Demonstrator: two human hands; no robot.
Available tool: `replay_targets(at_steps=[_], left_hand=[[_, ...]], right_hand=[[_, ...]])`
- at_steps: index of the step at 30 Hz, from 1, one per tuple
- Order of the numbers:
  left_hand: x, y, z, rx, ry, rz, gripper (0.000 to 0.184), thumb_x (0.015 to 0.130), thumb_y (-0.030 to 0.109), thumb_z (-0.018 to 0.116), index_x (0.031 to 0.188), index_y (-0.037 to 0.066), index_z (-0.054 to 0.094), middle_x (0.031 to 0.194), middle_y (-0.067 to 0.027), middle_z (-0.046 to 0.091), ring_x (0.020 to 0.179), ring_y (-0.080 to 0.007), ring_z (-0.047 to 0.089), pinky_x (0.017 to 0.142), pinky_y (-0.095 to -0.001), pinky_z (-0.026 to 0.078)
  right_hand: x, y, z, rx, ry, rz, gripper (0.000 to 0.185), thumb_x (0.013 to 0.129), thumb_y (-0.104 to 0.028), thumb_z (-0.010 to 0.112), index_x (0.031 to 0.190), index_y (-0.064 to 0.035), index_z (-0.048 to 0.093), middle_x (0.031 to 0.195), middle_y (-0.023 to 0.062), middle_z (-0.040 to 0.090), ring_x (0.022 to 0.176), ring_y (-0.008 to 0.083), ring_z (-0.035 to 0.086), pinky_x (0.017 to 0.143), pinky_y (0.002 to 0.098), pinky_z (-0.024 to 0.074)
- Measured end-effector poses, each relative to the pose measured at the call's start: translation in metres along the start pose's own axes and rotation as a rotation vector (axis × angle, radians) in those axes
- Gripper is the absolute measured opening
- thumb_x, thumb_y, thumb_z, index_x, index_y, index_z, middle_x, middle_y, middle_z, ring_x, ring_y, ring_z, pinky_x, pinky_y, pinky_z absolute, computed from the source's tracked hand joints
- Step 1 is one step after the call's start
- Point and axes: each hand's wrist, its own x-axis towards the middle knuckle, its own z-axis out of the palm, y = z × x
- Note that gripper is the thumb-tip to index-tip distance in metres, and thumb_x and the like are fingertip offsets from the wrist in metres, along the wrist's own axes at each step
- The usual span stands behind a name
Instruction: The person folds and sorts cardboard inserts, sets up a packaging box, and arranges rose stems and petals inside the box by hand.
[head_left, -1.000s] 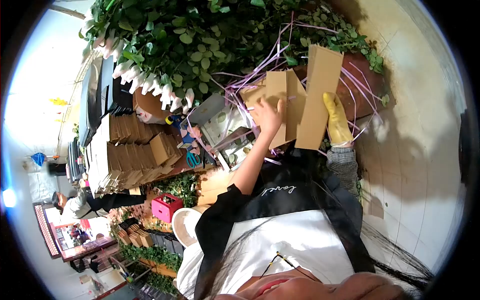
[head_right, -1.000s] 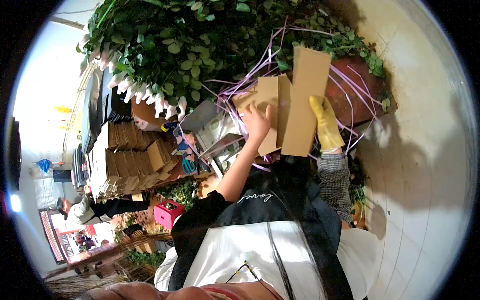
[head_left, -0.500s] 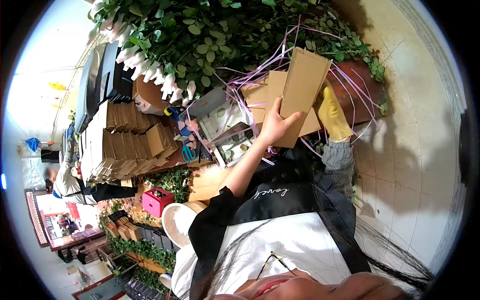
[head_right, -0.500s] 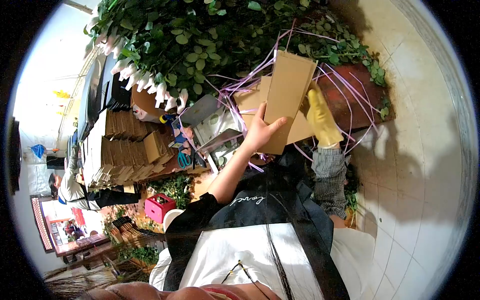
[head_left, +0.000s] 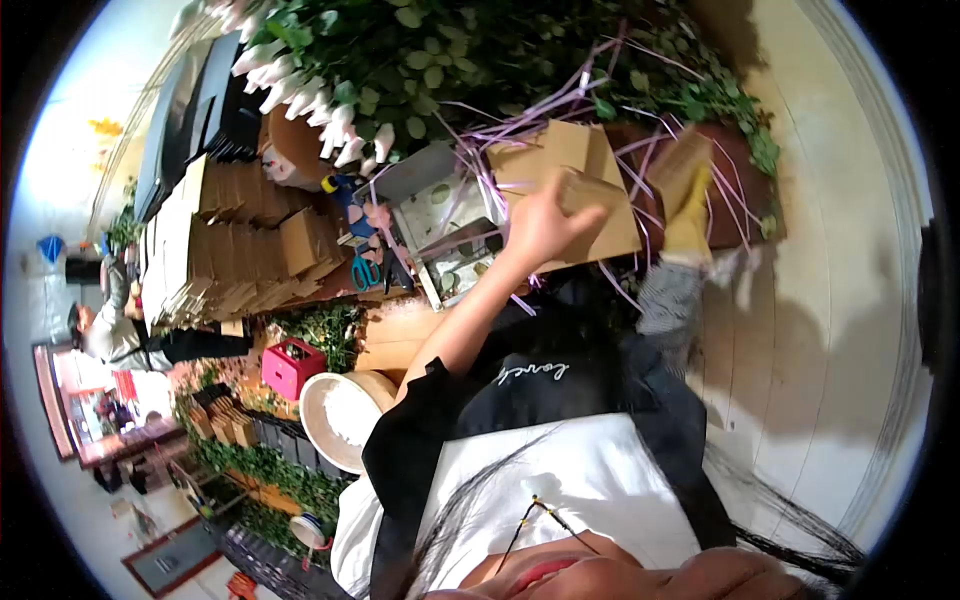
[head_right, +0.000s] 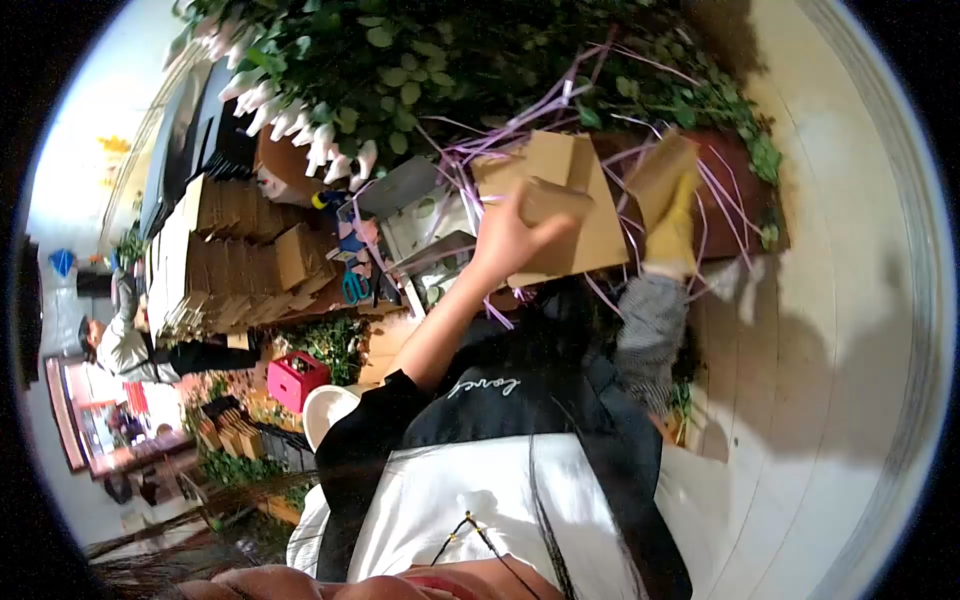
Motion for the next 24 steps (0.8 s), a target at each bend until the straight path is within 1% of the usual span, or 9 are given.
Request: replay_targets(at_steps=[1, 2, 8, 12, 15, 17, 18, 22, 24], left_hand=[[0.003, -0.011, -0.003, -0.198, 0.214, -0.128, 0.067, 0.081, 0.046, 0.076, 0.124, 0.000, 0.051, 0.089, -0.0175, 0.071, 0.079, -0.0340, 0.070, 0.069, -0.0414, 0.055], [0.005, -0.027, -0.009, -0.393, 0.033, -0.428, 0.073, 0.083, 0.045, 0.075, 0.128, -0.006, 0.047, 0.092, -0.0218, 0.071, 0.085, -0.0317, 0.071, 0.074, -0.0403, 0.055], [0.015, -0.046, 0.010, -0.290, 0.238, -0.408, 0.043, 0.099, 0.032, 0.057, 0.114, -0.008, 0.054, 0.107, -0.0198, 0.068, 0.102, -0.0306, 0.065, 0.087, -0.0354, 0.050], [-0.006, -0.067, 0.013, -0.482, 0.212, -0.468, 0.070, 0.104, 0.052, 0.023, 0.136, -0.005, 0.048, 0.131, -0.0308, 0.054, 0.126, -0.0436, 0.048, 0.104, -0.0411, 0.039], [-0.016, -0.026, -0.031, -0.341, 0.153, -0.518, 0.058, 0.103, 0.046, 0.029, 0.120, -0.005, 0.052, 0.119, -0.0319, 0.057, 0.113, -0.0473, 0.053, 0.095, -0.0484, 0.040], [-0.025, -0.019, -0.057, -0.372, 0.283, -0.397, 0.048, 0.102, 0.041, 0.037, 0.114, -0.003, 0.049, 0.114, -0.0319, 0.055, 0.108, -0.0476, 0.051, 0.092, -0.0507, 0.039], [-0.031, -0.039, -0.058, -0.021, 0.312, -0.131, 0.046, 0.100, 0.038, 0.042, 0.120, -0.004, 0.048, 0.118, -0.0290, 0.051, 0.113, -0.0446, 0.046, 0.096, -0.0497, 0.038], [-0.056, -0.030, -0.140, -0.121, 0.511, -0.090, 0.057, 0.103, 0.037, 0.034, 0.140, -0.007, 0.033, 0.136, -0.0286, 0.037, 0.130, -0.0429, 0.035, 0.112, -0.0471, 0.027], [-0.086, -0.066, -0.174, -0.334, 0.585, -0.156, 0.065, 0.105, 0.046, 0.024, 0.144, -0.006, 0.030, 0.143, -0.0249, 0.036, 0.134, -0.0397, 0.034, 0.114, -0.0447, 0.026]], right_hand=[[-0.006, -0.005, -0.001, 0.024, 0.004, 0.075, 0.070, 0.093, -0.054, 0.060, 0.140, -0.0037, 0.047, 0.130, 0.0056, 0.056, 0.115, 0.0163, 0.055, 0.099, 0.0310, 0.0447], [-0.011, -0.002, 0.001, 0.001, -0.009, 0.134, 0.070, 0.093, -0.054, 0.059, 0.141, -0.0036, 0.047, 0.131, 0.0056, 0.056, 0.116, 0.0161, 0.054, 0.100, 0.0307, 0.0440], [-0.025, 0.086, 0.049, -0.367, -0.205, 0.002, 0.052, 0.090, -0.036, 0.073, 0.122, 0.0020, 0.059, 0.118, 0.0078, 0.063, 0.107, 0.0162, 0.057, 0.092, 0.0298, 0.0461], [-0.035, 0.099, 0.061, -0.375, -0.385, 0.003, 0.070, 0.091, -0.035, 0.070, 0.143, 0.0004, 0.040, 0.125, 0.0121, 0.058, 0.110, 0.0196, 0.056, 0.096, 0.0317, 0.0452], [-0.032, 0.112, 0.062, -0.609, -0.455, -0.176, 0.079, 0.089, -0.040, 0.072, 0.147, -0.0021, 0.033, 0.134, 0.0108, 0.053, 0.115, 0.0218, 0.054, 0.096, 0.0338, 0.0459], [-0.054, 0.084, 0.106, -0.527, -0.557, -0.247, 0.094, 0.086, -0.043, 0.074, 0.152, -0.0037, 0.020, 0.145, 0.0108, 0.043, 0.128, 0.0242, 0.046, 0.105, 0.0355, 0.0400], [-0.058, 0.084, 0.118, -0.449, -0.636, -0.239, 0.097, 0.085, -0.043, 0.075, 0.153, -0.0042, 0.017, 0.147, 0.0106, 0.041, 0.130, 0.0247, 0.044, 0.108, 0.0358, 0.0375], [-0.112, 0.078, 0.204, -0.349, -0.721, -0.190, 0.088, 0.086, -0.038, 0.075, 0.150, -0.0044, 0.026, 0.145, 0.0106, 0.044, 0.131, 0.0240, 0.044, 0.110, 0.0366, 0.0359], [-0.117, 0.108, 0.228, -0.276, -0.792, 0.079, 0.066, 0.091, -0.030, 0.071, 0.144, -0.0027, 0.041, 0.139, 0.0102, 0.052, 0.125, 0.0214, 0.050, 0.105, 0.0343, 0.0411]])
